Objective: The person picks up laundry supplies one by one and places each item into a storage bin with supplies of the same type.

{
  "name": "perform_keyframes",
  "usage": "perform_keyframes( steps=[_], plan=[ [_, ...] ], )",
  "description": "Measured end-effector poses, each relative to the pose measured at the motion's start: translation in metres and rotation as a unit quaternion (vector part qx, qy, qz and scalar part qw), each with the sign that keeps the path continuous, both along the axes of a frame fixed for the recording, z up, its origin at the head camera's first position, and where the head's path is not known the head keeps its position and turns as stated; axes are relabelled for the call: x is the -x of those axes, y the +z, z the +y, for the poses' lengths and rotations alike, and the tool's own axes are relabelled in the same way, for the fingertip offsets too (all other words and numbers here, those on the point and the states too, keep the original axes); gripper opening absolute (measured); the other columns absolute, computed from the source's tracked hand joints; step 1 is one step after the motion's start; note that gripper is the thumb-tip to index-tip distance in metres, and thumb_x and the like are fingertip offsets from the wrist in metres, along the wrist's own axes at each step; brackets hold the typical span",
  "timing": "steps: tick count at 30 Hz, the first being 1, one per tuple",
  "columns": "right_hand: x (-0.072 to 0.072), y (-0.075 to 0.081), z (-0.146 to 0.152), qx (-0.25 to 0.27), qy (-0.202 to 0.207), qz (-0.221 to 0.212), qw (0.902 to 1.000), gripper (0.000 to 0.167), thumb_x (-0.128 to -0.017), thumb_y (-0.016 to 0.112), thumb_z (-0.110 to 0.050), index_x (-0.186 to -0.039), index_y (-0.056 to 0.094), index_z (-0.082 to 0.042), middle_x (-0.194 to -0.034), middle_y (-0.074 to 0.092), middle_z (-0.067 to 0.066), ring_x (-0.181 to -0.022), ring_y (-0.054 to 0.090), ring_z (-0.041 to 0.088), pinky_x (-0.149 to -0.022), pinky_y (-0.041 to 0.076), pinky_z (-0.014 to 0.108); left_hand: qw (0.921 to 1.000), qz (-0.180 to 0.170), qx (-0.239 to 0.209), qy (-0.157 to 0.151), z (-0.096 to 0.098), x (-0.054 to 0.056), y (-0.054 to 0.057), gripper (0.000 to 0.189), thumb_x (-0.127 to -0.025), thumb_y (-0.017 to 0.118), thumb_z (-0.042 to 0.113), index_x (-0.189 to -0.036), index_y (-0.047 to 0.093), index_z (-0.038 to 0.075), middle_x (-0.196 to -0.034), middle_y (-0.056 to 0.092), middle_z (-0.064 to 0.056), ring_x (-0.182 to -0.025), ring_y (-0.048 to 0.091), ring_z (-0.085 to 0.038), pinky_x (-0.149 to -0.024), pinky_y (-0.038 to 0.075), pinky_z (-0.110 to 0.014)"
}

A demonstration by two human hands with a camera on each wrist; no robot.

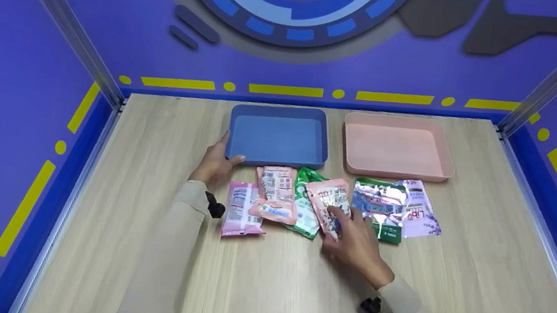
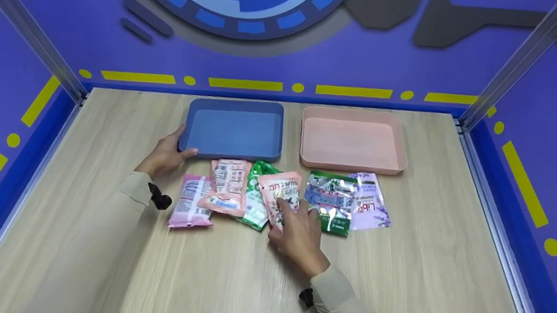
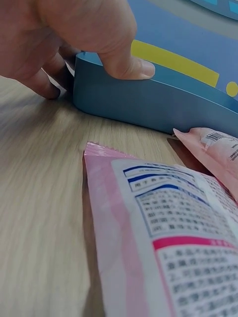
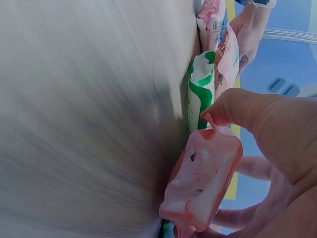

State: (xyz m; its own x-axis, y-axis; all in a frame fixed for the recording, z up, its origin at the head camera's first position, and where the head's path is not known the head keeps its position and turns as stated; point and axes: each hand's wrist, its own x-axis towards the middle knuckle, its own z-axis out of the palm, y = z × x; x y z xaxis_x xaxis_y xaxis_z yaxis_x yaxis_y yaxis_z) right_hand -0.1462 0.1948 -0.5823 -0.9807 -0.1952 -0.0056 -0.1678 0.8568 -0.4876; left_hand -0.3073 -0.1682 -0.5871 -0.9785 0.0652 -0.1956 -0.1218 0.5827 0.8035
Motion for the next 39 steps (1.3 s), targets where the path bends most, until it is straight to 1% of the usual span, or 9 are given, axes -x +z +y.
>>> perform_keyframes(
  steps=[3,8,11,19,25,27,32,34,39],
  plan=[
    [0.001,0.001,0.0,0.003,-0.002,0.004,1.0,0.07,-0.077,0.083,-0.023,-0.143,0.06,-0.019,-0.141,0.05,0.033,-0.118,0.053,0.05,-0.095,0.048,0.065,0.9999,0.001,-0.009,0.007,0.0,0.001,0.0,0.087,-0.103,0.064,0.021,-0.166,0.005,0.011,-0.171,0.012,-0.015,-0.156,0.014,-0.031,-0.127,0.013,-0.043],
    [0.0,0.002,0.002,0.006,-0.001,0.015,0.9999,0.066,-0.078,0.083,-0.022,-0.141,0.063,-0.018,-0.139,0.051,0.033,-0.117,0.053,0.05,-0.095,0.047,0.064,0.9993,-0.015,-0.027,0.02,0.001,0.0,-0.001,0.087,-0.103,0.064,0.022,-0.167,0.006,0.015,-0.171,0.012,-0.014,-0.157,0.013,-0.031,-0.127,0.011,-0.044],
    [-0.001,0.003,0.004,0.005,0.002,0.022,0.9997,0.064,-0.078,0.083,-0.021,-0.139,0.064,-0.016,-0.139,0.051,0.033,-0.119,0.052,0.05,-0.096,0.047,0.065,0.9994,-0.016,-0.024,0.02,0.0,0.0,-0.002,0.088,-0.102,0.065,0.022,-0.167,0.006,0.014,-0.171,0.013,-0.014,-0.157,0.014,-0.031,-0.127,0.012,-0.044],
    [0.002,0.007,0.006,-0.002,-0.008,0.015,0.9998,0.057,-0.081,0.08,-0.018,-0.136,0.067,-0.009,-0.136,0.054,0.029,-0.124,0.05,0.048,-0.1,0.045,0.064,0.9992,-0.02,-0.029,0.02,0.0,0.001,-0.002,0.087,-0.103,0.064,0.021,-0.167,0.005,0.015,-0.171,0.011,-0.012,-0.157,0.012,-0.03,-0.127,0.01,-0.044],
    [0.003,0.007,0.009,0.004,-0.017,0.023,0.9996,0.05,-0.082,0.079,-0.016,-0.13,0.07,-0.005,-0.139,0.054,0.029,-0.123,0.052,0.05,-0.095,0.049,0.064,1.0,0.007,0.005,-0.002,-0.001,0.0,0.0,0.088,-0.102,0.066,0.022,-0.166,0.007,0.009,-0.169,0.018,-0.017,-0.155,0.019,-0.033,-0.127,0.016,-0.044],
    [0.003,0.006,0.01,0.007,-0.018,0.023,0.9996,0.05,-0.082,0.079,-0.016,-0.13,0.07,-0.005,-0.14,0.054,0.029,-0.121,0.053,0.051,-0.094,0.049,0.064,0.9998,0.01,0.015,-0.009,-0.001,0.0,0.001,0.089,-0.102,0.066,0.023,-0.166,0.007,0.009,-0.17,0.017,-0.017,-0.155,0.019,-0.032,-0.127,0.017,-0.044],
    [0.004,0.006,0.013,0.016,-0.012,0.016,0.9997,0.053,-0.083,0.08,-0.017,-0.133,0.068,-0.003,-0.142,0.051,0.031,-0.128,0.05,0.051,-0.101,0.046,0.065,0.9999,-0.008,0.011,-0.006,-0.002,0.002,0.002,0.09,-0.102,0.065,0.024,-0.167,0.004,0.016,-0.172,0.012,-0.012,-0.157,0.014,-0.032,-0.127,0.013,-0.046],
    [0.004,0.006,0.014,0.02,-0.012,0.014,0.9996,0.053,-0.084,0.079,-0.017,-0.134,0.067,-0.003,-0.141,0.052,0.031,-0.129,0.049,0.05,-0.103,0.045,0.065,0.9998,-0.011,0.013,-0.004,-0.002,0.003,0.002,0.09,-0.102,0.065,0.025,-0.167,0.004,0.017,-0.172,0.012,-0.013,-0.157,0.013,-0.032,-0.127,0.013,-0.047],
    [0.001,0.005,0.015,0.024,-0.009,0.007,0.9996,0.051,-0.086,0.077,-0.018,-0.134,0.066,-0.004,-0.137,0.056,0.03,-0.126,0.051,0.048,-0.102,0.046,0.063,0.9995,-0.027,0.014,0.0,-0.002,0.001,0.002,0.09,-0.102,0.066,0.026,-0.167,0.005,0.018,-0.172,0.011,-0.011,-0.157,0.012,-0.031,-0.127,0.013,-0.047]
  ],
)
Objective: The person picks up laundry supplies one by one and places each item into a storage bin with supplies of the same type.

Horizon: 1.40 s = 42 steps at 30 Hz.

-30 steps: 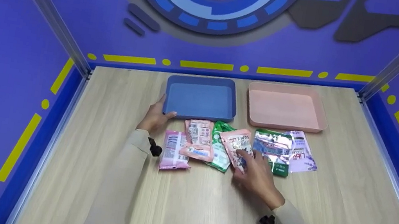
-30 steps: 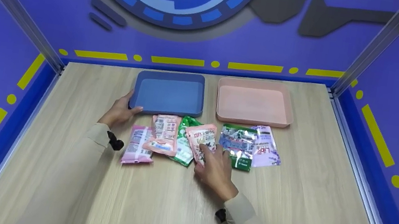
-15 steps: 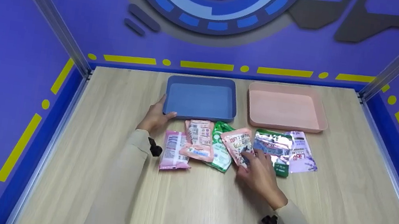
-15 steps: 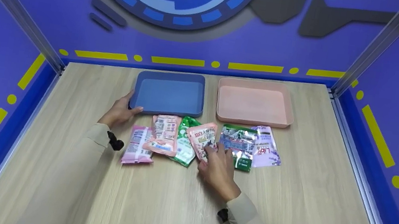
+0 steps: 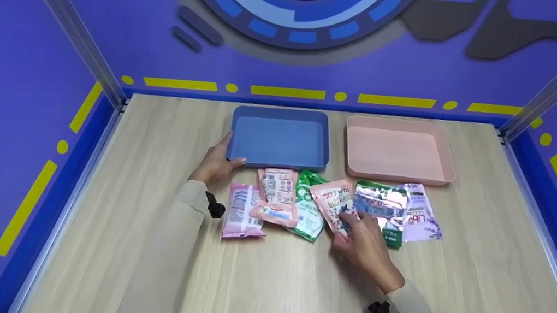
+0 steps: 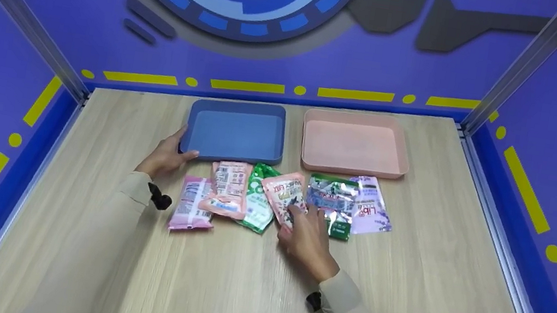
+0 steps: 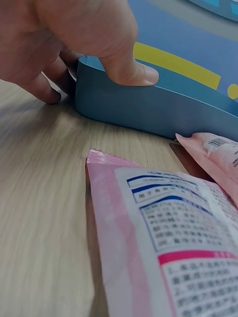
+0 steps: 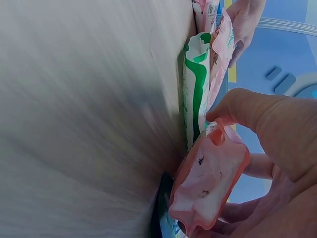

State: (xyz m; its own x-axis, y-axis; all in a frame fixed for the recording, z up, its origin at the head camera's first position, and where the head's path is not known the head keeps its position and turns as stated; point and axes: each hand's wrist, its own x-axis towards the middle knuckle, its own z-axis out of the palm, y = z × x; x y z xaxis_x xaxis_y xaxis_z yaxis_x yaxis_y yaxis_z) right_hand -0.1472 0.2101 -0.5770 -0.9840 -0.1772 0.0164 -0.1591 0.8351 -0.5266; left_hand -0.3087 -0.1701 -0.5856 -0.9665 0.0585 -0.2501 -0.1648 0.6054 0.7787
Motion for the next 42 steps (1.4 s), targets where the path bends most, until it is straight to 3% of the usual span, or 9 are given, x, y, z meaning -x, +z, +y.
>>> perform_keyframes(
  steps=[7,14,18,28,42],
  plan=[
    [0.001,0.003,0.002,0.009,-0.005,-0.004,0.9999,0.049,-0.086,0.077,-0.017,-0.132,0.068,-0.004,-0.136,0.056,0.028,-0.12,0.053,0.043,-0.092,0.05,0.056,1.0,0.001,0.002,-0.006,0.0,-0.001,0.002,0.09,-0.101,0.067,0.025,-0.167,0.006,0.016,-0.171,0.013,-0.012,-0.157,0.014,-0.031,-0.127,0.014,-0.046],
    [0.004,0.006,0.005,0.012,-0.006,-0.006,0.9999,0.047,-0.086,0.079,-0.015,-0.129,0.07,-0.001,-0.137,0.056,0.03,-0.123,0.052,0.046,-0.098,0.047,0.06,0.9999,0.003,0.01,-0.009,-0.001,0.0,0.002,0.091,-0.101,0.068,0.027,-0.167,0.006,0.016,-0.171,0.015,-0.013,-0.156,0.015,-0.032,-0.127,0.015,-0.047],
    [0.005,0.008,0.006,0.012,-0.004,0.003,0.9999,0.045,-0.085,0.08,-0.013,-0.127,0.071,0.0,-0.135,0.058,0.029,-0.119,0.054,0.045,-0.094,0.049,0.058,0.9995,0.017,0.021,-0.015,-0.004,0.001,0.001,0.091,-0.1,0.069,0.028,-0.167,0.008,0.013,-0.169,0.02,-0.018,-0.155,0.019,-0.035,-0.127,0.017,-0.047],
    [0.004,0.01,0.009,0.028,-0.019,-0.029,0.999,0.043,-0.089,0.076,-0.012,-0.13,0.07,-0.001,-0.143,0.053,0.028,-0.128,0.05,0.047,-0.095,0.049,0.058,0.9999,0.008,0.006,-0.011,-0.002,0.0,-0.001,0.091,-0.101,0.068,0.03,-0.167,0.006,0.016,-0.171,0.014,-0.014,-0.156,0.015,-0.034,-0.127,0.015,-0.047],
    [0.005,0.013,0.012,0.044,0.0,0.031,0.9986,0.037,-0.086,0.078,-0.008,-0.121,0.074,0.002,-0.135,0.061,0.026,-0.121,0.056,0.045,-0.098,0.048,0.06,1.0,0.003,-0.007,-0.006,-0.002,-0.001,-0.002,0.09,-0.101,0.067,0.028,-0.167,0.007,0.016,-0.171,0.012,-0.013,-0.156,0.013,-0.033,-0.127,0.013,-0.046]
  ],
)
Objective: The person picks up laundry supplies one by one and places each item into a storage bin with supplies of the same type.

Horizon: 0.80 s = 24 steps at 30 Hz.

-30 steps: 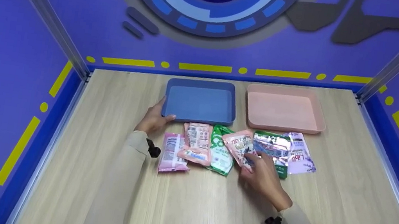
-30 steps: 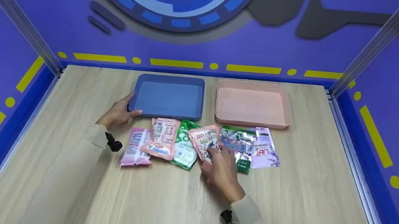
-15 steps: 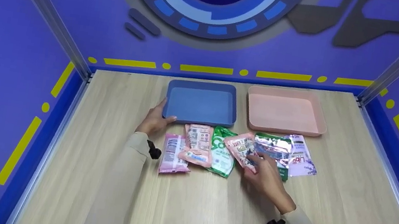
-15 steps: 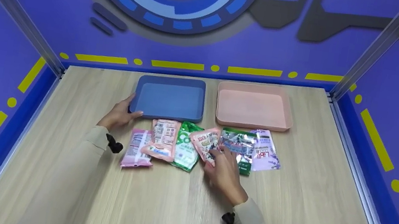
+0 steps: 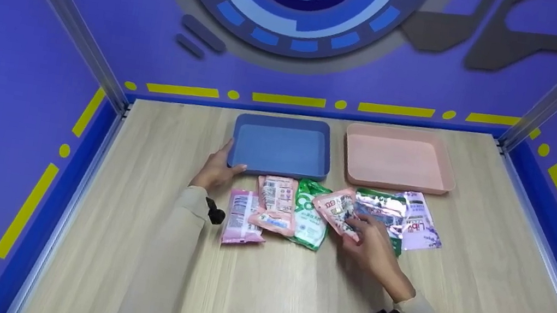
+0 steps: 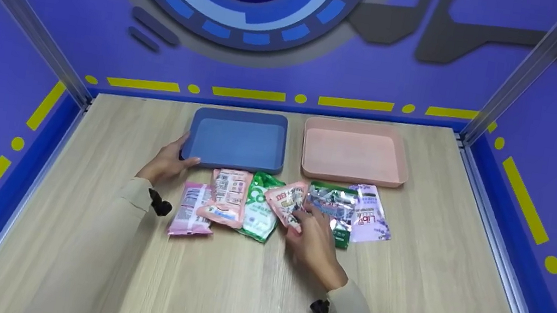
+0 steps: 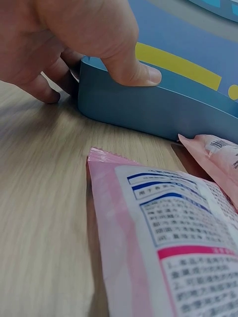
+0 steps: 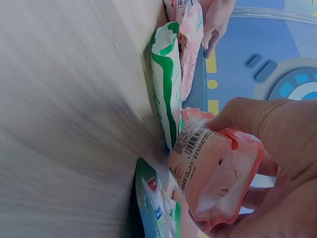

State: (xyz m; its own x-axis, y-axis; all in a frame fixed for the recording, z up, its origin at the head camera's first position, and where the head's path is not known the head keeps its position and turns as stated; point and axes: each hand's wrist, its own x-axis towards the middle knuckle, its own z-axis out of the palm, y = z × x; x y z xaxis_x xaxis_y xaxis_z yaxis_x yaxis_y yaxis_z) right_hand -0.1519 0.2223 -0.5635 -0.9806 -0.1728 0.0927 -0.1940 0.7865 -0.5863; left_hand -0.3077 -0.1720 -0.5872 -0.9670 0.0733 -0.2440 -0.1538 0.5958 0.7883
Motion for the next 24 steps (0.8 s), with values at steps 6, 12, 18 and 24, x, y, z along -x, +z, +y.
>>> perform_keyframes(
  steps=[6,12,18,24],
  plan=[
    [0.0,0.003,0.001,0.006,-0.001,0.022,0.9997,0.035,-0.084,0.079,-0.006,-0.118,0.074,0.003,-0.13,0.064,0.024,-0.118,0.059,0.044,-0.099,0.047,0.059,1.0,0.001,-0.006,0.001,0.001,0.0,0.002,0.092,-0.1,0.069,0.028,-0.167,0.007,0.018,-0.171,0.015,-0.014,-0.156,0.015,-0.032,-0.127,0.014,-0.044],
    [-0.001,0.006,0.0,0.008,-0.006,0.011,0.9999,0.037,-0.084,0.079,-0.005,-0.12,0.074,0.002,-0.128,0.064,0.022,-0.116,0.058,0.04,-0.094,0.049,0.055,1.0,-0.004,-0.003,0.005,0.002,-0.001,0.002,0.092,-0.099,0.069,0.03,-0.167,0.007,0.019,-0.171,0.014,-0.014,-0.156,0.016,-0.033,-0.127,0.014,-0.045],
    [-0.002,0.015,-0.001,0.014,-0.008,0.002,0.9999,0.038,-0.085,0.08,-0.007,-0.122,0.073,0.001,-0.131,0.062,0.021,-0.118,0.056,0.039,-0.096,0.051,0.055,0.9999,-0.011,-0.007,0.007,0.003,-0.001,0.003,0.092,-0.099,0.069,0.029,-0.167,0.007,0.02,-0.171,0.013,-0.014,-0.156,0.014,-0.034,-0.127,0.014,-0.047],
    [-0.001,0.022,-0.002,0.025,0.003,0.024,0.9994,0.038,-0.084,0.081,-0.005,-0.121,0.074,0.001,-0.131,0.063,0.021,-0.12,0.056,0.04,-0.1,0.048,0.057,1.0,-0.004,0.003,0.0,0.002,-0.003,0.002,0.091,-0.1,0.069,0.03,-0.167,0.008,0.019,-0.171,0.014,-0.014,-0.156,0.014,-0.034,-0.127,0.014,-0.047]
  ],
)
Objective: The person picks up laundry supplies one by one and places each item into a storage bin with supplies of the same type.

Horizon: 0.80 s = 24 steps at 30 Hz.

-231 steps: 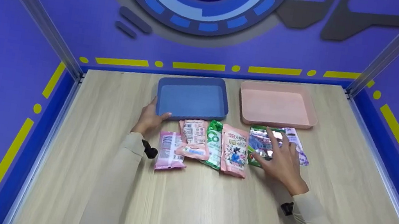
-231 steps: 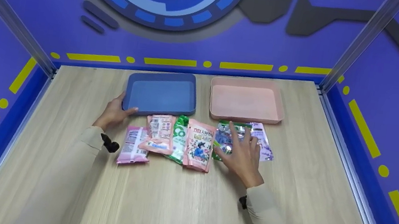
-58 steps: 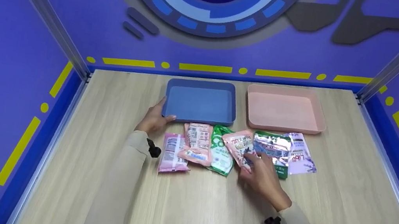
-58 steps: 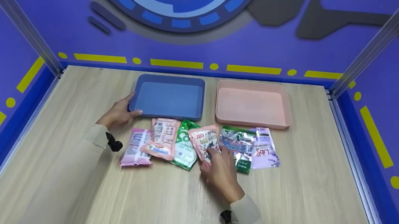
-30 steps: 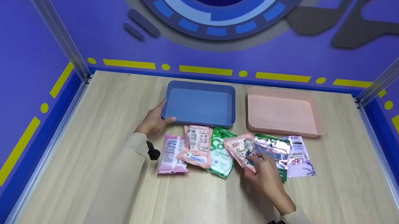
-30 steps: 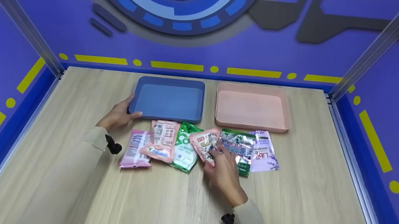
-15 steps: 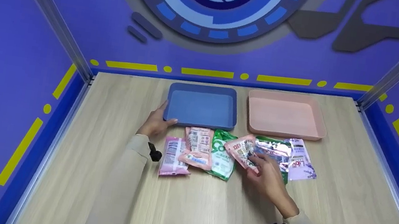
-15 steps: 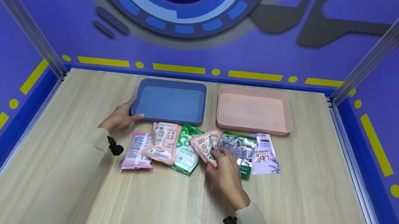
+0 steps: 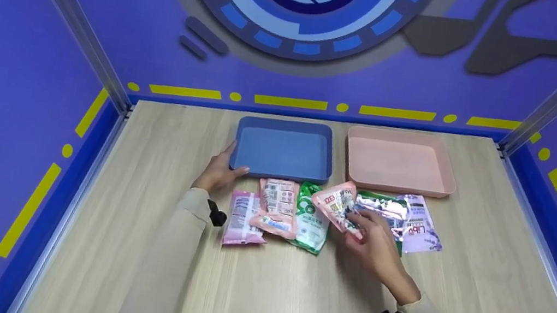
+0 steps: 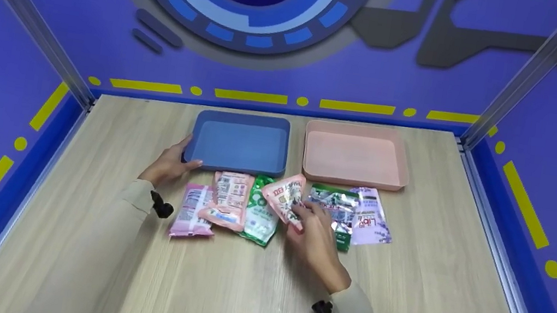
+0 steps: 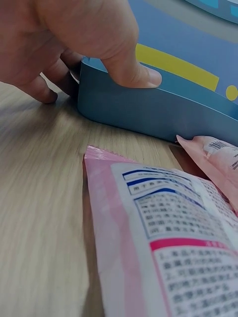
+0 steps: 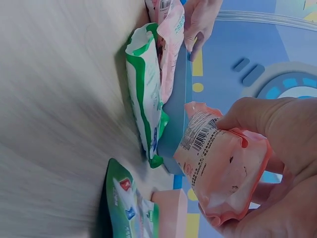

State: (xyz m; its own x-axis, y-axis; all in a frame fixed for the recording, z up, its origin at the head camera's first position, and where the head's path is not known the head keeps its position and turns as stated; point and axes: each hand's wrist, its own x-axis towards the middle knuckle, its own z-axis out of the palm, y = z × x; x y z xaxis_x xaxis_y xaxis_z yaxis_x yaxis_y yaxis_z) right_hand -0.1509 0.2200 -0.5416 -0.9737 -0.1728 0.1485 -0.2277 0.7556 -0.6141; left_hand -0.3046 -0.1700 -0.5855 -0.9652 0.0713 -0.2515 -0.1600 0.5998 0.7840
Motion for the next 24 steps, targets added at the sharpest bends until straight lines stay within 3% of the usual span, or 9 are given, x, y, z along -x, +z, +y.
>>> perform_keyframes(
  steps=[12,24],
  plan=[
    [0.006,0.009,-0.001,-0.002,0.008,0.029,0.9996,0.043,-0.082,0.084,-0.005,-0.124,0.073,-0.002,-0.13,0.064,0.02,-0.116,0.058,0.04,-0.095,0.05,0.056,0.9997,0.003,0.022,-0.005,0.0,-0.001,0.0,0.091,-0.101,0.067,0.032,-0.167,0.007,0.018,-0.17,0.016,-0.016,-0.156,0.015,-0.036,-0.126,0.016,-0.05],
    [0.023,0.013,-0.002,0.013,0.041,0.059,0.9973,0.045,-0.08,0.082,-0.002,-0.124,0.073,-0.002,-0.13,0.064,0.019,-0.115,0.058,0.038,-0.09,0.047,0.052,0.9999,0.012,0.002,-0.003,0.0,0.0,-0.001,0.092,-0.1,0.069,0.029,-0.167,0.007,0.016,-0.169,0.017,-0.018,-0.154,0.019,-0.037,-0.127,0.015,-0.047]
  ],
)
